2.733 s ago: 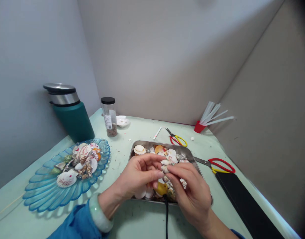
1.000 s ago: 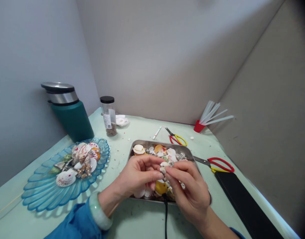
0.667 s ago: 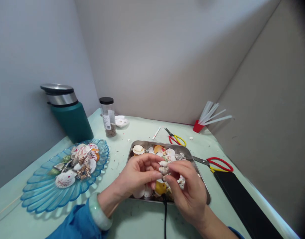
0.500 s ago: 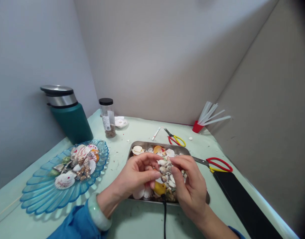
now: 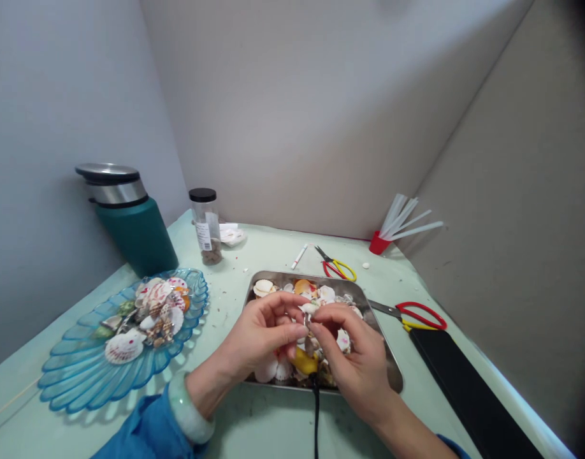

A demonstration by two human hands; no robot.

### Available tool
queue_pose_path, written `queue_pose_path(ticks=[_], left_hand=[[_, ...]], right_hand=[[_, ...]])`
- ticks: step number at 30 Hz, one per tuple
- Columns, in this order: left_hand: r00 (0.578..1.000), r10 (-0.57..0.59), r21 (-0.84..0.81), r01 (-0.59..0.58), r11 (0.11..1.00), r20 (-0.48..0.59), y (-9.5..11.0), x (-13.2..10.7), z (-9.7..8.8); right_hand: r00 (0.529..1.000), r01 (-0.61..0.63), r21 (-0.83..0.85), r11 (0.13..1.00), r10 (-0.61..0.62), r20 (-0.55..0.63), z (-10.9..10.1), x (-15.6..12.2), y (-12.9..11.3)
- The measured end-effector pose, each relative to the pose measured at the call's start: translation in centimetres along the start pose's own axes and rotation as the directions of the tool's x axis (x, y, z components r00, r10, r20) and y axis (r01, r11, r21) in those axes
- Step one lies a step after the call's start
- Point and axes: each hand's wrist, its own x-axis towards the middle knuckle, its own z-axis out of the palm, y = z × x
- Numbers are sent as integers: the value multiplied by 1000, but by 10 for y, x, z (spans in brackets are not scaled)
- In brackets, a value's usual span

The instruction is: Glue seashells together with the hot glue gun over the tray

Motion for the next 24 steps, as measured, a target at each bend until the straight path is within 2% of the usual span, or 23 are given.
queue_pose_path(ticks=[4, 6, 8, 11, 14, 16, 20, 24], left_hand=[[999, 1, -8, -1, 1000, -40, 2, 0, 0], [998, 10, -11, -11, 1000, -69, 4, 1, 0], [995, 19, -14, -20, 1000, -95, 5, 2, 0], [994, 29, -12, -31, 999, -108, 4, 2, -3], [991, 45, 6, -44, 999, -124, 3, 3, -7], [985, 66, 22, -63, 998, -162, 4, 4, -10], [963, 139, 63, -128, 990, -232, 9, 8, -17], [917, 211, 55, -204, 977, -338, 14, 11, -25]], right_hand=[[1000, -7, -18, 1000, 6, -19, 0, 2, 2], [998, -51, -47, 998, 49, -44, -3, 5, 5], [995, -95, -86, 992, 94, -11, -6, 8, 7], [969, -116, -165, 979, 148, 196, -10, 12, 5], [883, -120, -255, 960, 220, 414, -8, 9, 0], [840, -110, -305, 946, 252, 481, -4, 5, -4], [808, -115, -327, 938, 280, 518, -2, 2, -9], [822, -258, -256, 932, 351, 448, -17, 9, -4]])
